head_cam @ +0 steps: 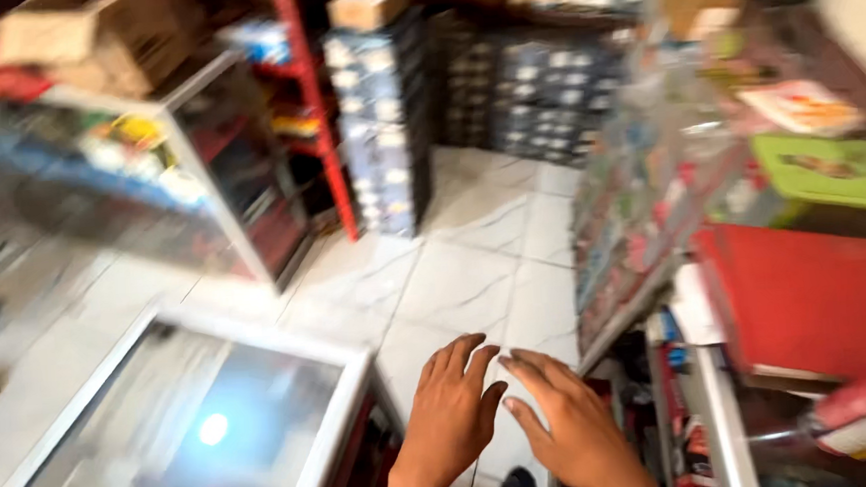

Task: The person selects packaged motorcycle parts from a display counter, carries them to a wire rack, and hangs them onto hooks.

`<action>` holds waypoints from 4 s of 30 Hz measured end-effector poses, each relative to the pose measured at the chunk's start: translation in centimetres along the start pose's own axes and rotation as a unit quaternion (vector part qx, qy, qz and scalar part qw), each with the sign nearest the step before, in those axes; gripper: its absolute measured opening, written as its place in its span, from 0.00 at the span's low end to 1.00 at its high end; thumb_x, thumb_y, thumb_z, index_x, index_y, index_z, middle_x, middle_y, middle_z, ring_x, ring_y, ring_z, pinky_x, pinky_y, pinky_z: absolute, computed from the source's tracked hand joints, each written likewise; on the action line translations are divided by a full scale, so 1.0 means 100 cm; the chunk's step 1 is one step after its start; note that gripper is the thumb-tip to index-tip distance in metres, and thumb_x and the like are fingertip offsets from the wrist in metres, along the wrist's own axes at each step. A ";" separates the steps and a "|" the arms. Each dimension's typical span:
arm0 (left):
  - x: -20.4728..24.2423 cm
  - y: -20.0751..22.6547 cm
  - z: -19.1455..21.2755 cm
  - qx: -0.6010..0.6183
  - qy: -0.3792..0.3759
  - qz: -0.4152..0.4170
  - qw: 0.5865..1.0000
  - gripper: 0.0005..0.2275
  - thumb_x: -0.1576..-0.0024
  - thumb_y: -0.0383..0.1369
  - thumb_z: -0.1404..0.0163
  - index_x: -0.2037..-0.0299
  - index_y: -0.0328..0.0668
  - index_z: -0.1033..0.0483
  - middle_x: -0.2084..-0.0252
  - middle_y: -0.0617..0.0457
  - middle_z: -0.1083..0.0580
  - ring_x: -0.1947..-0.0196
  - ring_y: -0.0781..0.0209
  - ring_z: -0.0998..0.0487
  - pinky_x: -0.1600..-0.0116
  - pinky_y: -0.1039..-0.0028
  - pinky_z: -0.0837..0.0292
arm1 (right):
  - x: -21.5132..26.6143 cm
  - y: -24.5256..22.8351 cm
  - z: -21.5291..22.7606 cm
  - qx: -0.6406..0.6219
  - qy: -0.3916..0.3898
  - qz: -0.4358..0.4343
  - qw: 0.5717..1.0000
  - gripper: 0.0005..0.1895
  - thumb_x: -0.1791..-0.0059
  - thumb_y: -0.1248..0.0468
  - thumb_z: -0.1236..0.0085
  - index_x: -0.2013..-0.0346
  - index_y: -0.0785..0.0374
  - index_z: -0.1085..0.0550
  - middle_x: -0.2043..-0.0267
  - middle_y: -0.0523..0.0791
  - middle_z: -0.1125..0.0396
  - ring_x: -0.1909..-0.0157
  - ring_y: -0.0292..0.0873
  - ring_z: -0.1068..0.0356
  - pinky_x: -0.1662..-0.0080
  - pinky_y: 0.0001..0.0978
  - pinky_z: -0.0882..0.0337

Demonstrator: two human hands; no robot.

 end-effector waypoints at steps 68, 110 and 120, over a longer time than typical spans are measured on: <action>0.687 0.221 0.195 -0.340 0.414 0.634 0.558 0.25 0.43 0.32 0.46 0.35 0.36 0.35 0.31 0.40 0.38 0.28 0.41 0.44 0.29 0.47 0.54 | 0.442 -0.438 -0.297 -0.180 -0.434 0.629 0.619 0.30 0.55 0.58 0.38 0.39 0.58 0.30 0.35 0.47 0.36 0.35 0.57 0.37 0.37 0.45 0.37; 0.962 0.249 0.388 -0.376 0.443 0.630 0.516 0.23 0.49 0.26 0.45 0.40 0.36 0.29 0.37 0.41 0.31 0.36 0.42 0.33 0.36 0.55 0.40 | 0.666 -0.685 -0.449 -0.243 -0.486 0.636 0.548 0.28 0.54 0.58 0.37 0.41 0.62 0.29 0.36 0.50 0.36 0.37 0.59 0.36 0.37 0.49 0.39; 1.020 0.257 0.456 -0.375 0.480 0.560 0.561 0.15 0.44 0.30 0.45 0.46 0.41 0.25 0.47 0.49 0.24 0.47 0.47 0.25 0.45 0.59 0.34 | 0.674 -0.723 -0.456 -0.218 -0.439 0.585 0.646 0.30 0.56 0.56 0.37 0.41 0.60 0.29 0.38 0.50 0.34 0.38 0.56 0.33 0.42 0.44 0.31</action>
Point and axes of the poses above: each hand's wrist, its own x-axis away from the middle knuckle, its own z-axis out of the back of the hand, y = z × x, the point moved 7 cm from there along -x, towards the middle knuckle
